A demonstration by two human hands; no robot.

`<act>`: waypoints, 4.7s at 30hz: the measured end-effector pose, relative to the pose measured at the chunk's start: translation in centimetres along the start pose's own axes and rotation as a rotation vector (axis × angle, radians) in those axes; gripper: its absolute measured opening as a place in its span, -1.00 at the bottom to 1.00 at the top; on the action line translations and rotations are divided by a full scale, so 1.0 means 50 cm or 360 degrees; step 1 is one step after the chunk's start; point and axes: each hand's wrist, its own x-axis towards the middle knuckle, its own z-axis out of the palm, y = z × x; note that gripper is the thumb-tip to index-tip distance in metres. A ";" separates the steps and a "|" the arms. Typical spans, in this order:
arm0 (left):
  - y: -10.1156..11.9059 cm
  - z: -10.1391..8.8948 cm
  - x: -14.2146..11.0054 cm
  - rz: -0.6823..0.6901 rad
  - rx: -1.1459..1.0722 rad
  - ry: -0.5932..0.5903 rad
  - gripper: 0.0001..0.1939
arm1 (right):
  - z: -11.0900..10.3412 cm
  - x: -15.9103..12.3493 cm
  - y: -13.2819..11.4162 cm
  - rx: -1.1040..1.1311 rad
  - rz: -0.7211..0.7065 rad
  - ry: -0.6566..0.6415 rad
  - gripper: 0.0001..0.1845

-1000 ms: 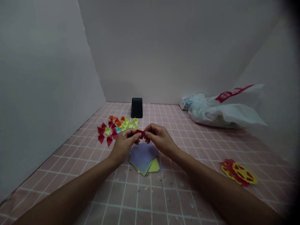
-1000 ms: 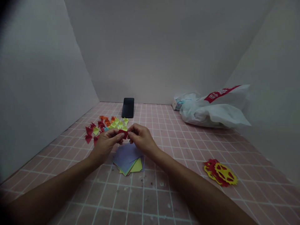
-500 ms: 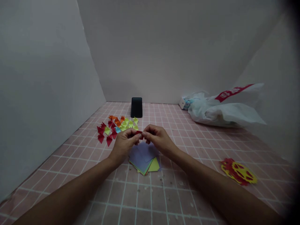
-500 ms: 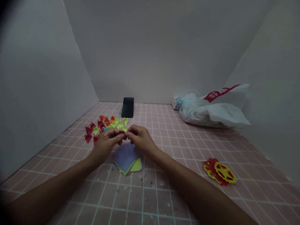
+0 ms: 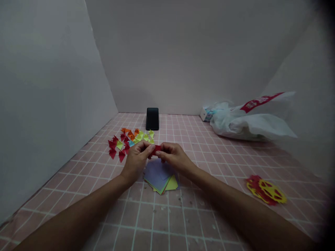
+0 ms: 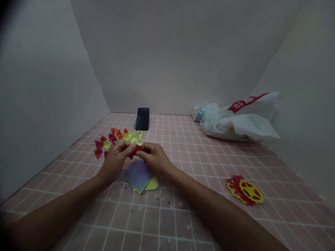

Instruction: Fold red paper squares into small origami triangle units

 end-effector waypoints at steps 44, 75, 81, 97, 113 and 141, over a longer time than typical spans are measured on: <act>-0.017 0.005 0.008 -0.0208 -0.0353 -0.0191 -0.78 | 0.003 -0.001 0.017 0.0324 -0.0037 0.0242 -0.83; 0.010 -0.022 0.031 -0.0048 0.0031 -0.0333 -0.91 | -0.001 -0.010 0.003 -0.0203 -0.0148 0.0157 -0.87; 0.013 -0.022 0.031 -0.0033 0.0072 -0.0333 -0.95 | 0.000 -0.015 0.001 -0.0256 -0.0188 0.0134 -0.83; 0.011 -0.017 0.027 0.0007 0.0022 -0.0258 -0.92 | -0.002 -0.011 0.003 -0.0251 -0.0224 0.0111 -0.83; 0.000 0.002 0.011 -0.0020 -0.0195 -0.0037 -0.77 | 0.016 -0.017 -0.002 -0.0034 -0.0020 0.0073 -0.76; 0.004 0.023 -0.014 0.0075 -0.0261 0.0206 -0.80 | 0.042 -0.027 0.008 0.0304 0.0058 0.0040 -0.77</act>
